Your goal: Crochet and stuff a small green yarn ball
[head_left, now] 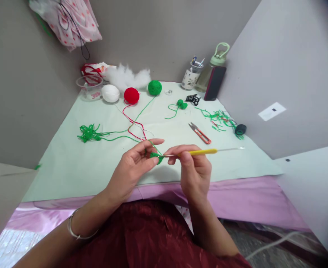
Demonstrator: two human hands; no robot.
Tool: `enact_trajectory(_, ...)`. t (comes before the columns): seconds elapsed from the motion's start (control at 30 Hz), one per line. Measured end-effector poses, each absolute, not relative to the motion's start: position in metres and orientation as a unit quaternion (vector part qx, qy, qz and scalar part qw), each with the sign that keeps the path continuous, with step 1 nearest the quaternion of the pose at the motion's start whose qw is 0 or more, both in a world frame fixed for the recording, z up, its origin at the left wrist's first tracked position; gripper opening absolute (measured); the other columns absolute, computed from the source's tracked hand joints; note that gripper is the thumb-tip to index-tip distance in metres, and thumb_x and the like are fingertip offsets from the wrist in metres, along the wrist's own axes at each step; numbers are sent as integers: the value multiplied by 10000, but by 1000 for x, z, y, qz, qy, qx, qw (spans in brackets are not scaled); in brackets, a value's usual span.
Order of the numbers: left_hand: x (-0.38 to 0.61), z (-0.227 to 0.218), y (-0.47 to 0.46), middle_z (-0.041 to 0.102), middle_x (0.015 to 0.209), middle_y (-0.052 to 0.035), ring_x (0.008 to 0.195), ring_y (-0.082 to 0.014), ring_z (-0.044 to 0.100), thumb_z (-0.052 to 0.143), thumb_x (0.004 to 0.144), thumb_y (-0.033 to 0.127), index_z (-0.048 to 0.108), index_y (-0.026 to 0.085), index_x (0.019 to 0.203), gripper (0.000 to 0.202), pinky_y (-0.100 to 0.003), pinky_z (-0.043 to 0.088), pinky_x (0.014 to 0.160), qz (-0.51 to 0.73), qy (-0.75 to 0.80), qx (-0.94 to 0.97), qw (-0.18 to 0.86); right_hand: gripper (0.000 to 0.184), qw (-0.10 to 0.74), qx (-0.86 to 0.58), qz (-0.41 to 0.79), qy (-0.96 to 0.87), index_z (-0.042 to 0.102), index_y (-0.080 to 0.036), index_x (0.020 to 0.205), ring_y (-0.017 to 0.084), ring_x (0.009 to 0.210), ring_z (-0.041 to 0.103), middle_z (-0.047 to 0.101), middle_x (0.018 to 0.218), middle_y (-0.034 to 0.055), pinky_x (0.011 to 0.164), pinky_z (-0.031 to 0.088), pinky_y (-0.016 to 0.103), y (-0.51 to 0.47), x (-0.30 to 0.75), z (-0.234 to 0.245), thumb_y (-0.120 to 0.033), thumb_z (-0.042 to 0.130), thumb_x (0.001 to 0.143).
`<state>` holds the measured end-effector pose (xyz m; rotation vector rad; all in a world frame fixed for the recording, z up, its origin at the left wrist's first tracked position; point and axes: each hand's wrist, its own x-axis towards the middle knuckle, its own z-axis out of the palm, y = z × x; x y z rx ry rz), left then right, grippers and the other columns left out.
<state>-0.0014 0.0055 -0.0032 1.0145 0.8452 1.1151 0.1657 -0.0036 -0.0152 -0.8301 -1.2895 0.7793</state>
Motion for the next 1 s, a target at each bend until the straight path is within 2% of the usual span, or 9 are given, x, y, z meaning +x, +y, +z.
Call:
enact_trajectory(0.23,3,-2,3,666,947,-4,898,-161,593,799,844,192,790,279,1161,329,-288,468,923,514,429,512,538,241,558,-360,31,-747,697,-234,1167,200,905,730,776,1007,79,774,611,352,-10,164,-23,-116,576,995)
enact_trajectory(0.33,4,-2,3,663,902,11,886,-145,595,837,819,199,779,291,1205,402,-268,478,905,520,397,459,600,318,536,-370,-58,-756,724,-248,1214,211,934,725,761,1051,94,771,618,350,-10,160,-32,-91,647,948)
enact_trajectory(0.4,3,-3,5,653,864,8,841,-133,593,856,806,243,764,265,1253,457,-255,491,841,490,355,382,698,330,558,-375,-50,-739,746,-289,1206,213,953,723,749,1075,83,764,622,355,-9,159,-33,-107,668,942)
enact_trajectory(0.47,1,-2,8,655,863,-6,795,-118,578,866,797,276,773,222,1247,463,-241,493,793,456,328,315,765,273,605,-380,35,-699,760,-300,1159,201,898,718,747,1031,66,735,617,358,-9,159,-30,-144,631,975)
enact_trajectory(0.53,-1,-1,11,655,892,-14,782,-103,559,865,794,269,795,202,1206,423,-224,489,776,453,326,288,778,210,656,-387,158,-628,765,-265,1065,176,770,686,737,926,52,675,594,350,-7,159,-24,-191,575,1016)
enact_trajectory(0.6,-2,0,12,647,907,-4,780,-92,545,865,790,242,800,227,1198,413,-210,480,766,471,326,289,767,203,681,-377,263,-570,756,-237,980,150,668,637,715,855,39,616,560,332,-4,160,-20,-249,560,1033)
enact_trajectory(0.67,0,0,11,651,909,4,802,-95,554,872,778,223,795,254,1209,439,-210,472,774,472,321,304,763,191,683,-359,308,-557,758,-231,949,146,678,634,721,867,38,618,549,323,-1,160,-18,-277,588,1024)
enact_trajectory(0.83,5,-1,6,666,865,18,856,-104,585,867,798,219,796,267,1205,416,-226,457,860,486,334,345,730,184,656,-372,240,-612,778,-260,1033,151,767,679,754,897,26,674,569,311,-3,157,-22,-171,621,1000)
enact_trajectory(1.0,5,-3,9,708,880,-10,849,-127,627,881,785,252,773,213,1231,461,-251,490,846,467,320,293,770,304,603,-374,60,-702,772,-303,1154,194,933,718,759,1053,59,760,603,351,-8,159,-27,-103,665,953)
